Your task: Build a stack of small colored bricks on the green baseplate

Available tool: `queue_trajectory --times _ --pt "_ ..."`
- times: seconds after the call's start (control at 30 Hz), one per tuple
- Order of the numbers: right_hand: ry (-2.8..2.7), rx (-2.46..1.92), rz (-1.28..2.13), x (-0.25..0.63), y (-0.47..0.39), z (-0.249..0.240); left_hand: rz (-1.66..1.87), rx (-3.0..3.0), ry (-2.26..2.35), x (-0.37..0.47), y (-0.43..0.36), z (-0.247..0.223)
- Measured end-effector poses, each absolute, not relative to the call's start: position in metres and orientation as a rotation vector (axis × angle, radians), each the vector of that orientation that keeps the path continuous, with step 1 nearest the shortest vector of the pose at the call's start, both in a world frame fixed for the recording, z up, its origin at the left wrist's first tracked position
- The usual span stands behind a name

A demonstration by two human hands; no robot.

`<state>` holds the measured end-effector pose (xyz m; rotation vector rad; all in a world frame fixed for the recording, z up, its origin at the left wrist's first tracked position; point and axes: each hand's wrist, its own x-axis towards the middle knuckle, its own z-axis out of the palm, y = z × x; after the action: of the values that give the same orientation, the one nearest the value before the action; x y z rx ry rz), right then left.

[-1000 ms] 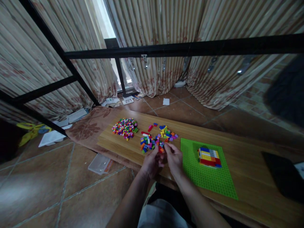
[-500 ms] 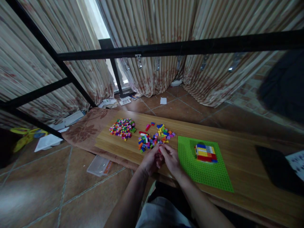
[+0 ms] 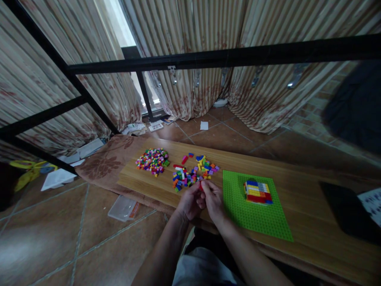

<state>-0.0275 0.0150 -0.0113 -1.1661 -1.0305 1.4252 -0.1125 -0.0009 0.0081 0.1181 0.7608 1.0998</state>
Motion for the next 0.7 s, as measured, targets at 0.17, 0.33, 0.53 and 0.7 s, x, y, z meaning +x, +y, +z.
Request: queue_trajectory --times 0.17,0.33,0.53,0.7 --pt "-0.961 -1.164 1.348 -0.025 0.022 -0.015 1.076 0.129 0.701 -0.117 -0.004 0.005" --pt "-1.181 -1.293 1.093 -0.02 0.028 -0.024 1.093 0.168 0.656 -0.12 -0.009 0.007" --pt "-1.24 -1.179 1.212 -0.016 0.02 -0.011 1.087 0.188 0.619 -0.121 -0.01 0.008" --pt "-1.342 -1.05 1.373 -0.015 0.008 0.003 1.067 0.176 0.638 -0.121 -0.011 0.007"
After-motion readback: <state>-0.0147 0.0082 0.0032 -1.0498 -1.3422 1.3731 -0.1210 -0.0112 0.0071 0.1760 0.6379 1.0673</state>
